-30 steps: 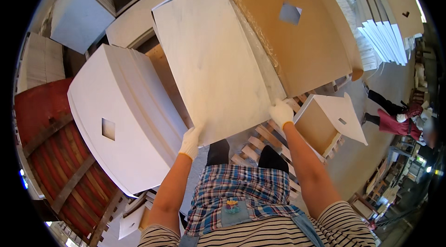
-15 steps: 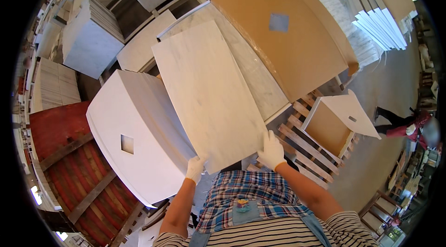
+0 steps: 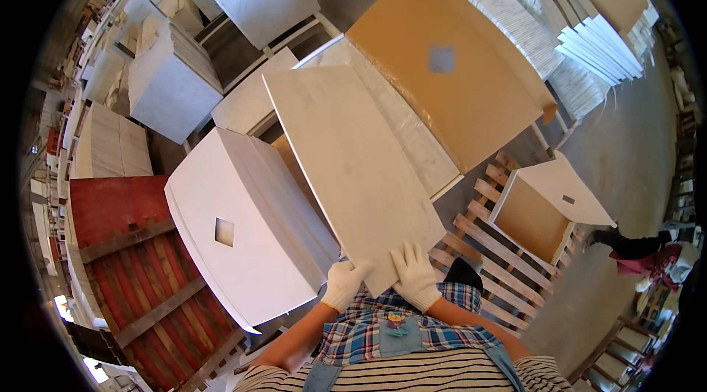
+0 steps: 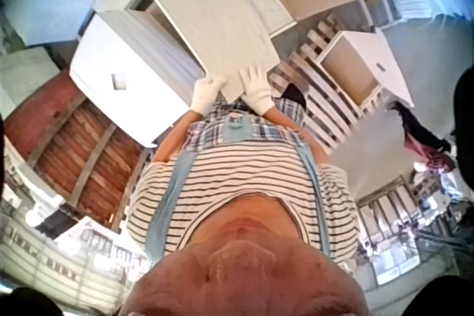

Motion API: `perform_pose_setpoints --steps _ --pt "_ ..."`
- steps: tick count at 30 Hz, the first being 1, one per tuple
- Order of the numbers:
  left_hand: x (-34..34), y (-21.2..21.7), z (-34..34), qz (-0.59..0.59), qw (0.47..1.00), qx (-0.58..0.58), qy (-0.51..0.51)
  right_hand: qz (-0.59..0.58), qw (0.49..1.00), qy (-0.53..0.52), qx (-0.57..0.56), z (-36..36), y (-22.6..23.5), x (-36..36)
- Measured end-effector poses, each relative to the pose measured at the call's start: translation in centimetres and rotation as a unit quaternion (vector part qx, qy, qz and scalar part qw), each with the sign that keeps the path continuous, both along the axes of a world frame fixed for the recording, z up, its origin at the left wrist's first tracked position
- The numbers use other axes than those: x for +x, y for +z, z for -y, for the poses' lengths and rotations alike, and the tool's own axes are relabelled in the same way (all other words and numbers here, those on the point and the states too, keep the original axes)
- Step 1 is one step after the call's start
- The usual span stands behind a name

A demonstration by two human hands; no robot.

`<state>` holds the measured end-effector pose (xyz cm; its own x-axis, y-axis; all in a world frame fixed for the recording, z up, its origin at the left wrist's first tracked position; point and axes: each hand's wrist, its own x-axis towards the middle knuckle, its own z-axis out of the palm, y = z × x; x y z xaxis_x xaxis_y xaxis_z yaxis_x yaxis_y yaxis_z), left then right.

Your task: The person walks through a warehouse and picks up a cardboard box. They remove a flat white panel from the box and place it into a wooden frame structure on a pallet. The person then picks up another box and places it on the pallet.

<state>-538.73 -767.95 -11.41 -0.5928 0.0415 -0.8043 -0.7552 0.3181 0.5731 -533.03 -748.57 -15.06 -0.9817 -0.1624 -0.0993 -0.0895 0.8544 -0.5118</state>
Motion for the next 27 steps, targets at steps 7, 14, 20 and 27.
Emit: perform_pose_setpoints --steps 7,14,20,27 --pt "-3.5 7.5 -6.9 -0.074 0.977 0.045 -0.196 -0.138 0.978 -0.141 -0.067 -3.7 1.9 0.3" --pt "-13.8 6.3 -10.1 -0.251 0.879 0.190 -0.358 -0.052 0.955 -0.228 -0.185 -9.8 3.7 -0.6" --pt "-36.8 -6.5 -6.7 -0.391 0.919 -0.031 -0.044 -0.028 0.946 -0.246 -0.211 -11.3 2.2 -0.5" --pt "-51.9 -9.2 -11.0 -0.310 0.916 0.146 0.206 -0.163 0.982 -0.097 -0.004 -11.6 1.7 -0.5"
